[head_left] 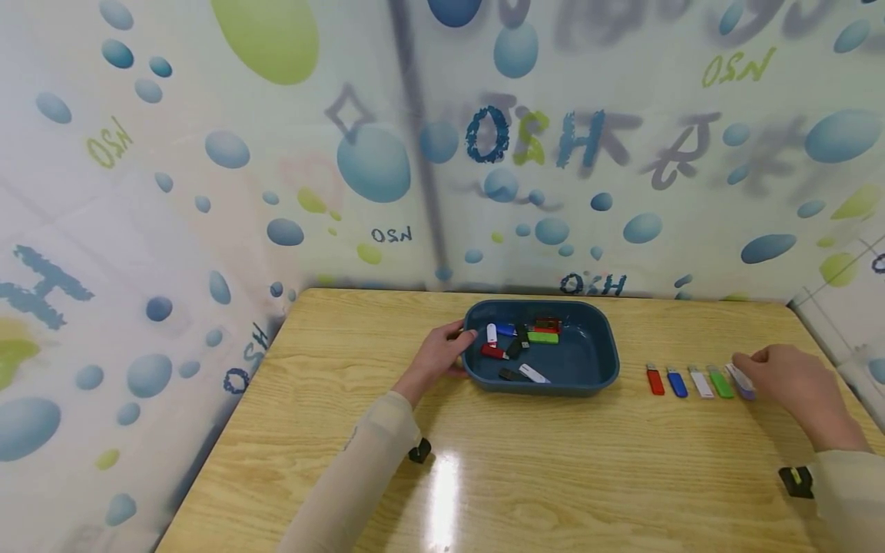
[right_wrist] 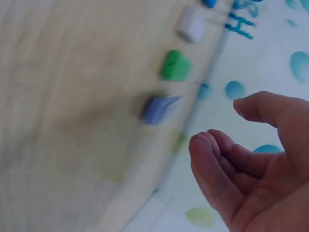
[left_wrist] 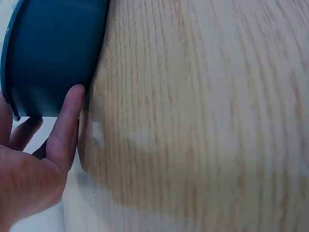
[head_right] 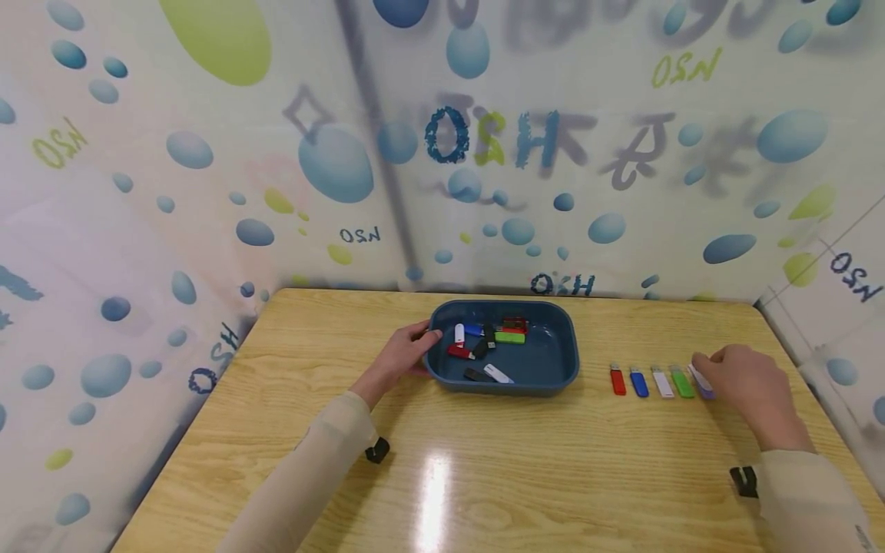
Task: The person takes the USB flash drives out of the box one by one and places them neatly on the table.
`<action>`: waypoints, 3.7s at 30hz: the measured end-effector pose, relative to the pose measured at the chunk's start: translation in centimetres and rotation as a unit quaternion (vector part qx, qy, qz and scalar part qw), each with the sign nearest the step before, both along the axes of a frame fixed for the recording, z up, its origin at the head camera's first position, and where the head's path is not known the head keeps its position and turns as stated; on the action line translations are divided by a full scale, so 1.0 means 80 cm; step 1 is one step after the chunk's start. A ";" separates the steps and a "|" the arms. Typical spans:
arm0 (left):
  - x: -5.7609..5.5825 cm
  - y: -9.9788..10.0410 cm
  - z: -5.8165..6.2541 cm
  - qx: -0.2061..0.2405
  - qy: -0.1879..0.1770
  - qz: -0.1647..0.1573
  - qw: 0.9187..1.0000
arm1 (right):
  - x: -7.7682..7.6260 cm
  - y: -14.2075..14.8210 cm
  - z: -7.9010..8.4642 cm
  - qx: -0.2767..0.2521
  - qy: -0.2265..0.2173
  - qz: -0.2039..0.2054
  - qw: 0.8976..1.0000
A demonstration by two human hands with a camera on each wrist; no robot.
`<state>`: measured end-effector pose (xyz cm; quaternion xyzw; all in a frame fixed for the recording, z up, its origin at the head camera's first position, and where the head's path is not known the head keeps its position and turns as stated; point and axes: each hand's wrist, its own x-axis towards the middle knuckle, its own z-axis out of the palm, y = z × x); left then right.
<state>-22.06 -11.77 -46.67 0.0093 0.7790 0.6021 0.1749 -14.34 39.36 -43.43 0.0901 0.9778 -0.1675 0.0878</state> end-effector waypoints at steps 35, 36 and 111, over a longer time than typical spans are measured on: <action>-0.002 0.000 -0.001 -0.003 0.005 0.000 1.000 | -0.045 -0.305 -0.006 -0.115 0.088 0.225 0.963; -0.002 0.000 -0.001 -0.002 0.004 0.000 1.000 | -0.048 -0.307 -0.007 -0.115 0.079 0.230 0.963; -0.003 0.000 -0.001 -0.004 -0.007 0.003 1.000 | -0.064 -0.279 0.000 -0.139 0.044 0.221 0.964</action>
